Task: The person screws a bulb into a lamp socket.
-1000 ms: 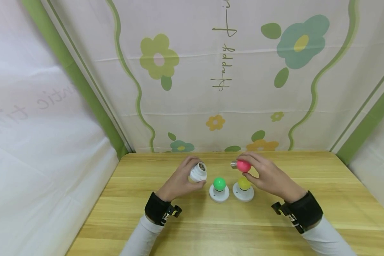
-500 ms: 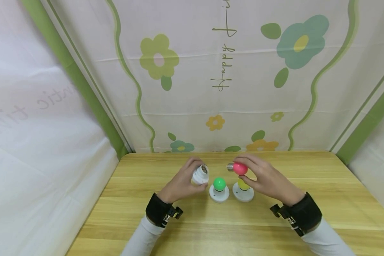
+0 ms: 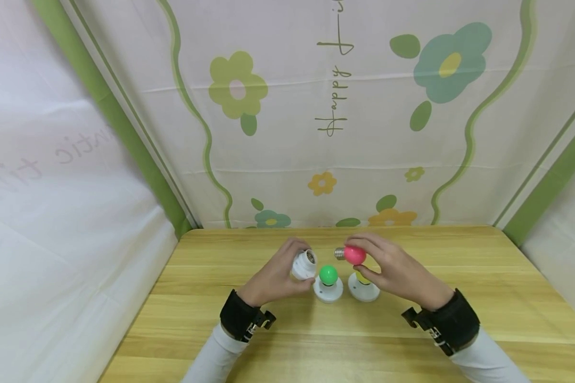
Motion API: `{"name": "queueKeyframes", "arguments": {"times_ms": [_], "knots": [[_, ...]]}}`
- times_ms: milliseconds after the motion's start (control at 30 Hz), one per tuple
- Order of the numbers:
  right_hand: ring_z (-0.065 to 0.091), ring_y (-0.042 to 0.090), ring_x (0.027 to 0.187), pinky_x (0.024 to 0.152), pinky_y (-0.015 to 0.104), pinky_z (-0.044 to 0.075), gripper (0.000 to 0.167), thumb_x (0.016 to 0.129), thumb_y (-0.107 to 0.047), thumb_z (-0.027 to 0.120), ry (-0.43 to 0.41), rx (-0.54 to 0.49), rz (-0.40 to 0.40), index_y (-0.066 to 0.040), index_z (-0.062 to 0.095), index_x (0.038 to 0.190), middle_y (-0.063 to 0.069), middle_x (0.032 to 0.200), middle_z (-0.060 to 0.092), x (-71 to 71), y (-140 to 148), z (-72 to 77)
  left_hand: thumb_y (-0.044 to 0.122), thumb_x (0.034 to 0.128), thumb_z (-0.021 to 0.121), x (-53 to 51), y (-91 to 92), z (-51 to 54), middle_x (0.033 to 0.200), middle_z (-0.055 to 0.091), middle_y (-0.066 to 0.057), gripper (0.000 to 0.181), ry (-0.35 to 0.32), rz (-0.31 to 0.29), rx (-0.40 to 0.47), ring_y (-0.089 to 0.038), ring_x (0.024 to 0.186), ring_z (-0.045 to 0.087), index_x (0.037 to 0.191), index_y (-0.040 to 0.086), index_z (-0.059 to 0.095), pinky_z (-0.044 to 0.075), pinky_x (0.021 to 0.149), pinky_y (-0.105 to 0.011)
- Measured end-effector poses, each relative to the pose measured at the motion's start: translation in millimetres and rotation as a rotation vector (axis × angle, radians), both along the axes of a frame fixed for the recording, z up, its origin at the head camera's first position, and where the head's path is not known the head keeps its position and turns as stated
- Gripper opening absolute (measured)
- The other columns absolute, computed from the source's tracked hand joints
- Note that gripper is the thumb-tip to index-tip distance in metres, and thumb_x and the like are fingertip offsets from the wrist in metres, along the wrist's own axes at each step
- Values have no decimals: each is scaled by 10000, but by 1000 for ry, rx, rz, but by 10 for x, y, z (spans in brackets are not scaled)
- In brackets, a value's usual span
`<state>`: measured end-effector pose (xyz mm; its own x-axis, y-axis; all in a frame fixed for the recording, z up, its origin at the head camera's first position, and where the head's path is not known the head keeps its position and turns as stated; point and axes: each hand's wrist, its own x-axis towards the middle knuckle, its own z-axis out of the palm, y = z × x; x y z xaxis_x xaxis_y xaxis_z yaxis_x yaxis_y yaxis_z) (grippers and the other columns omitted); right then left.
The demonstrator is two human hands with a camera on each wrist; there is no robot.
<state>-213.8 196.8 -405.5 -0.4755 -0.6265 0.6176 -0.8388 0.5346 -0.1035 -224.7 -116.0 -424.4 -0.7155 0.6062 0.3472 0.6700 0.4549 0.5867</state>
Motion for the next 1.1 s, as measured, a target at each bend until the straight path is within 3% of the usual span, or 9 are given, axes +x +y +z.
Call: {"name": "queueKeyframes", "arguments": {"times_ms": [633,867,1100], "knots": [[707,203,1187,953,355,624,635,794,-71,928,-34,1,49,-84,635,1358,68,1379,648,35,-91,-20,192,876,845,71,57,3,1393,522,-61,576,37,-44,-54,-179,1237,554,1370,79,572,553,1056,-331],[707,199,1179,961,340,617,659,792,-45,923,-22,3,105,-74,623,1378,62,1361,659,29,-137,-47,180,887,844,95,110,4,1392,515,-42,563,38,-71,-77,-165,1227,537,1374,81,579,546,1054,-309],[697,197,1201,976,301,604,652,804,-50,916,-20,14,128,-84,633,1390,50,1373,649,43,-168,-61,196,884,863,116,127,16,1368,516,-40,564,78,-85,-101,-161,1195,533,1360,86,581,548,1010,-280]]}}
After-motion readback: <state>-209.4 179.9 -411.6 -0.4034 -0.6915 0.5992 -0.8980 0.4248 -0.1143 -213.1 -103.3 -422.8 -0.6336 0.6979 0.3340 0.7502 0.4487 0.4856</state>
